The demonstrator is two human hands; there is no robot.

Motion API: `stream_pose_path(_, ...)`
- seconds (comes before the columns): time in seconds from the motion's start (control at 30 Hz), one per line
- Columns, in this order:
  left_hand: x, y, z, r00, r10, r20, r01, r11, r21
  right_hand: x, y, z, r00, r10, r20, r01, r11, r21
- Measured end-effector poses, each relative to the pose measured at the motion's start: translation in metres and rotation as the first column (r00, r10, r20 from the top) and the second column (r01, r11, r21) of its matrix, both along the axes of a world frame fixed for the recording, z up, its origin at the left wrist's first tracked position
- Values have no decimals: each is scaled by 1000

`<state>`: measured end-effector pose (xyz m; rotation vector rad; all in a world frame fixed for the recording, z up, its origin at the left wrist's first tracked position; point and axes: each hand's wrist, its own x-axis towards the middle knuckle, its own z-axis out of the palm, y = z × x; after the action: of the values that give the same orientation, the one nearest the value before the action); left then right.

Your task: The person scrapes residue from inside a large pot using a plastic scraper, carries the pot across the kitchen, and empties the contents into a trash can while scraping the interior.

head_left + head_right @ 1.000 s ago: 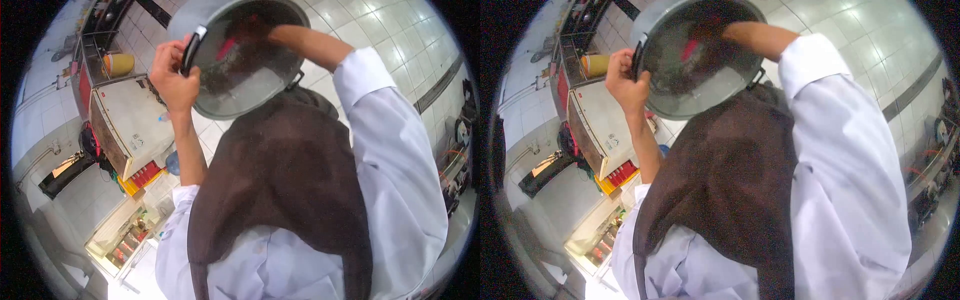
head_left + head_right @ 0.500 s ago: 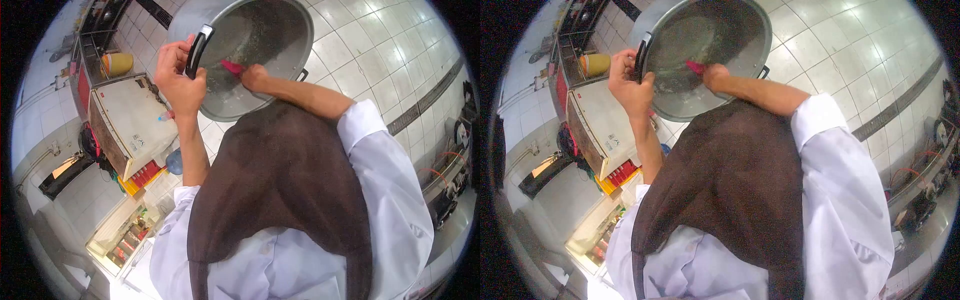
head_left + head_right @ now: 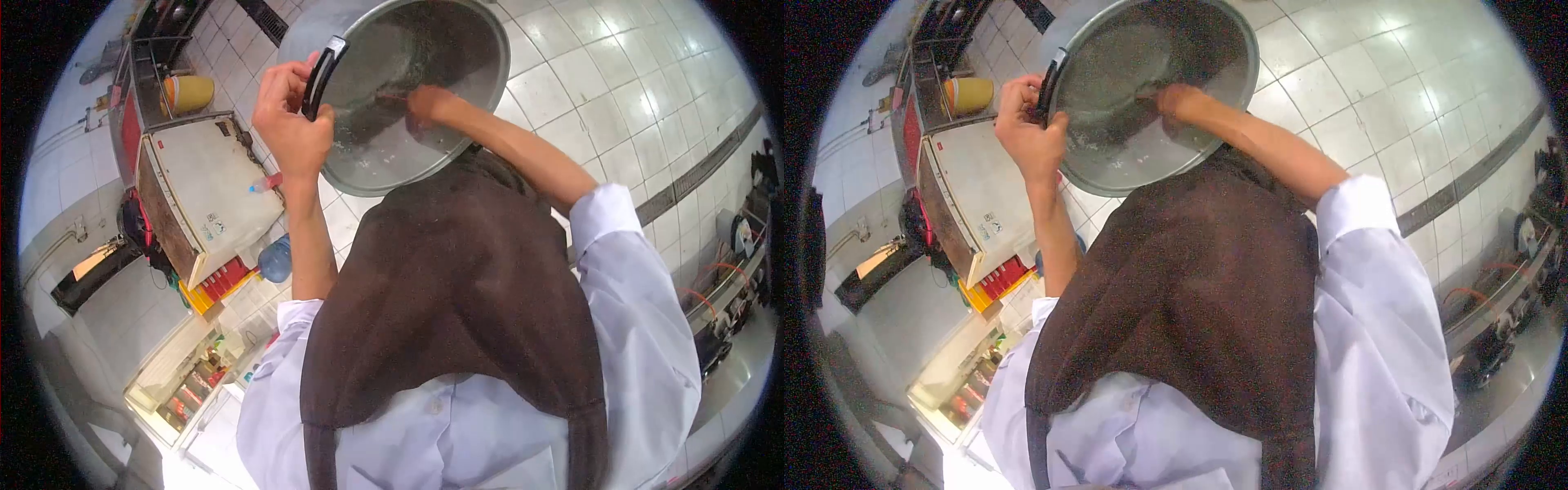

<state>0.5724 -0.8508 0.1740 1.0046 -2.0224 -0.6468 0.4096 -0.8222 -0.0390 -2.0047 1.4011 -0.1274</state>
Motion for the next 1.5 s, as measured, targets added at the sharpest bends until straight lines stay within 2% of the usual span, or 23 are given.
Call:
stream_pose_path(0.1, -2, -9, -2, 1000, 19, 16, -17, 997, -80, -5, 1, -6, 986, -165, -11, 163, 981, -103)
stream_pose_path(0.23, -9, -16, 0, 998, 54, -19, -55, 995, -89, -42, 4, 38, 987, -159, 20, 160, 967, -200)
stream_pose_path(0.37, 0, -40, -7, 994, 104, -29, -107, 989, -106, -97, 45, 87, 883, -460, 90, 467, 849, -245)
stream_pose_path(0.4, 1, -49, -10, 992, 126, -28, -128, 986, -104, -111, 55, 71, 812, -537, 231, 584, 748, -315)
stream_pose_path(0.47, 0, -74, -15, 988, 147, -46, -153, 976, -156, -134, 67, 14, 689, -662, 295, 724, 616, -309)
stream_pose_path(0.53, -13, -100, -18, 986, 158, -47, -165, 965, -204, -142, 59, -80, 432, -726, 535, 858, 514, 3)
stream_pose_path(0.6, -27, -128, -21, 985, 168, 50, -155, 969, -195, -127, 34, -104, 35, -885, 464, 702, 352, 619)
stream_pose_path(0.63, -34, -145, -27, 986, 159, 44, -148, 973, -178, -120, 17, -126, 47, -848, 528, 616, 441, 652)
stream_pose_path(0.67, -41, -161, -32, 988, 151, 36, -141, 971, -191, -111, -4, -146, 54, -895, 443, 536, 400, 743)
stream_pose_path(0.7, -50, -179, -33, 992, 115, 47, -99, 960, -261, -95, -34, -140, -170, -929, 329, 413, 235, 880)
stream_pose_path(0.73, -60, -198, -34, 995, 81, 56, -59, 943, -329, -92, -62, -144, -243, -915, 322, 245, 264, 933)
stream_pose_path(0.8, -78, -234, -31, 995, 67, 76, -39, 945, -326, -96, -121, -146, -570, -792, 218, -219, 402, 889)
stream_pose_path(0.83, -87, -257, -30, 998, 30, 54, -8, 930, -366, -107, -154, -157, -579, -786, 218, -213, 404, 889)
stream_pose_path(0.9, -99, -297, -32, 999, -21, 26, 29, 913, -406, -137, -217, -185, -748, -663, -44, -459, 467, 756)
stream_pose_path(0.93, -102, -324, -32, 999, -50, -18, 34, 871, -490, -159, -246, -161, -754, -656, -30, -449, 481, 753)
stream_pose_path(1.0, -106, -375, -25, 995, -88, -47, 45, 815, -578, -196, -292, -65, -556, -827, 89, -132, 193, 972)
stream_pose_path(1.07, -119, -425, -16, 964, -263, -33, 164, 689, -706, -228, -341, -2, -536, -802, 263, -133, 388, 912)
stream_pose_path(1.2, -150, -511, -5, 906, -396, 147, 351, 512, -784, -293, -480, -18, -743, -463, 484, 52, 681, 731)
stream_pose_path(1.27, -163, -553, -16, 767, -523, 373, 528, 183, -829, -319, -533, -8, -769, -325, 550, 171, 725, 668)
stream_pose_path(1.3, -169, -570, -21, 725, -525, 446, 571, 96, -815, -329, -549, -9, -776, -289, 561, 206, 725, 657)
stream_pose_path(1.33, -173, -584, -28, 725, -526, 443, 578, 117, -808, -337, -563, -10, -778, -265, 570, 233, 721, 653)
stream_pose_path(1.4, -180, -604, -46, 692, -480, 538, 596, -39, -802, -352, -579, -20, -779, -237, 580, 268, 711, 650)
stream_pose_path(1.5, -179, -619, -71, 714, -403, 573, 620, -17, -784, -361, -591, -29, -782, -223, 582, 296, 690, 661)
